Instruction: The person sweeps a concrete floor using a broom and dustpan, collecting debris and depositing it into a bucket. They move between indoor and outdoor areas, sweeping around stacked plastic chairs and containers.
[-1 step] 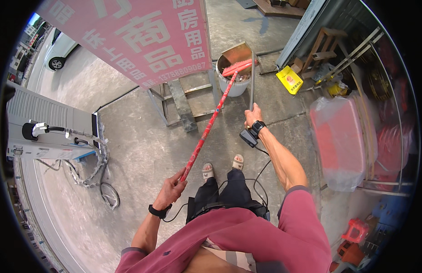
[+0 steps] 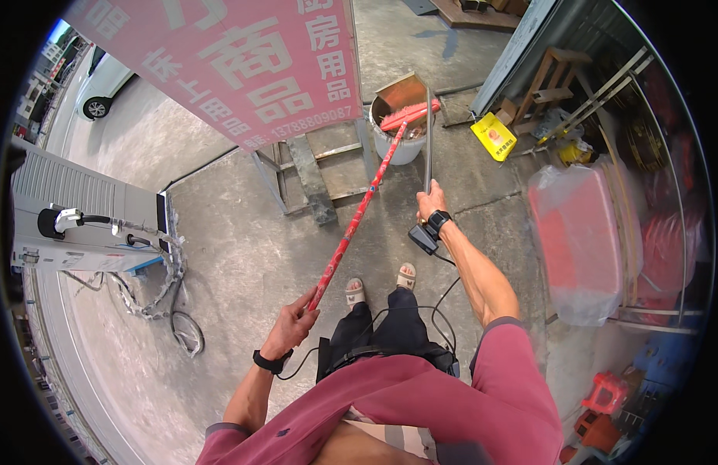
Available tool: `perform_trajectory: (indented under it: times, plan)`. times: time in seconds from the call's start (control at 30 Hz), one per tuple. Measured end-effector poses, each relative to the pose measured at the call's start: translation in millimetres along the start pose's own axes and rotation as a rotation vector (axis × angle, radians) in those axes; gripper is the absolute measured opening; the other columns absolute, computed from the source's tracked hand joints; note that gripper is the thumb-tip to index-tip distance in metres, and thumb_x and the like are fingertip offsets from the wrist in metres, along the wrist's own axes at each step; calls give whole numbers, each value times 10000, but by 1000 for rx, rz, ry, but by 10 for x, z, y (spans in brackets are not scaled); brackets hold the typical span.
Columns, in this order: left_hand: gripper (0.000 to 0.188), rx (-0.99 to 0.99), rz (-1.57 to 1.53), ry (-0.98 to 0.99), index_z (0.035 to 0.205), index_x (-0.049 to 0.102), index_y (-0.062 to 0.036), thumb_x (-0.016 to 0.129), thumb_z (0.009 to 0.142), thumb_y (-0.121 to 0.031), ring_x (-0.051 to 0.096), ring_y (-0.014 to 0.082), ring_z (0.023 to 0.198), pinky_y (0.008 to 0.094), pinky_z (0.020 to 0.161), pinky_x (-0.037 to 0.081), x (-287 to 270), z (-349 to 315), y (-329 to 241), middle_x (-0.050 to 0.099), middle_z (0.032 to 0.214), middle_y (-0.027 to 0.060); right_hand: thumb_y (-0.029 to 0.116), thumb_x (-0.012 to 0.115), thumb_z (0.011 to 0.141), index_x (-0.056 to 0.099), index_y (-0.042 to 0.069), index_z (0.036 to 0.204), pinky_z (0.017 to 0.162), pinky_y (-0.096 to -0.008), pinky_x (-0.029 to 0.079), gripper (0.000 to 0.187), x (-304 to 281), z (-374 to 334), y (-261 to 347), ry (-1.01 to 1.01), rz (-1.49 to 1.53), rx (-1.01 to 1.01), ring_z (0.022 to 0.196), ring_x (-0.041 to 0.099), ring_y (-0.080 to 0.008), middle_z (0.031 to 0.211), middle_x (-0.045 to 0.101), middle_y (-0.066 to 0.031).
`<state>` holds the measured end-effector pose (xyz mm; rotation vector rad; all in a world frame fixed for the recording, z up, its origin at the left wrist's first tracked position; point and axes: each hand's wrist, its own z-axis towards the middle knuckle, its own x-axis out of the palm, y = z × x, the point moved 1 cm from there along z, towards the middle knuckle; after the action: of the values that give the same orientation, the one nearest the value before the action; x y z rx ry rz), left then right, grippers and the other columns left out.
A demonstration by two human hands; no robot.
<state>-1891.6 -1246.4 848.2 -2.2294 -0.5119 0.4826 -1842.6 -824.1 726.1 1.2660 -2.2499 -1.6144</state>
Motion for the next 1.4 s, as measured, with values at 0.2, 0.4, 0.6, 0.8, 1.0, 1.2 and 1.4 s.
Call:
perform_trajectory:
  times: [0.2, 0.4, 0.6, 0.8, 1.0, 1.2, 1.4]
  plan:
    - [551, 235, 262, -76, 1469, 494, -91, 628, 937, -139, 526, 198, 538, 356, 576, 463, -149, -90, 392, 509, 693, 231, 125, 559, 877, 376, -35, 1469, 411, -360, 478, 641, 399, -61, -586, -22, -3, 31, 440, 580, -200, 742, 594, -124]
    - [617, 217, 552, -102, 1488, 467, -211, 600, 891, -125, 656, 458, 744, 529, 665, 520, -291, -243, 556, 651, 777, 265, 113, 581, 862, 355, -20, 1505, 404, -354, 467, 695, 533, 6, -665, -50, 183, 54, 437, 564, -194, 704, 572, -98]
    - [631, 225, 572, -114, 1494, 456, -223, 605, 889, -128, 663, 452, 737, 525, 660, 527, -313, -262, 647, 665, 773, 252, 98, 571, 859, 378, -8, 1501, 403, -370, 475, 679, 587, -49, -662, -113, -28, -39, 437, 571, -204, 704, 579, -100]
    - [616, 235, 573, -130, 1483, 472, -218, 606, 888, -132, 672, 443, 745, 515, 657, 531, -296, -305, 752, 671, 790, 248, 83, 555, 842, 392, -4, 1499, 409, -373, 467, 683, 644, -34, -723, -42, 199, 24, 440, 580, -215, 672, 591, -126]
    - [606, 243, 556, -137, 1478, 482, -216, 605, 890, -136, 672, 444, 760, 508, 652, 527, -245, -270, 835, 672, 799, 250, 125, 555, 860, 389, 17, 1503, 773, -476, 530, 672, 667, -118, -1005, -217, -283, -181, 866, 686, -425, 972, 668, -317]
    - [586, 240, 548, -153, 1467, 502, -216, 602, 895, -141, 673, 441, 753, 505, 651, 527, -214, -257, 847, 669, 780, 244, 145, 558, 870, 402, 56, 1507, 829, -493, 511, 661, 444, 59, -1103, -238, -397, -224, 952, 677, -444, 1026, 665, -319]
    - [603, 256, 574, -153, 1477, 490, -207, 600, 890, -119, 673, 427, 730, 503, 651, 530, -218, -318, 830, 673, 774, 236, 110, 568, 830, 435, 57, 1501, 497, -369, 504, 687, 452, -78, -1133, -205, -201, -121, 520, 602, -181, 666, 590, -95]
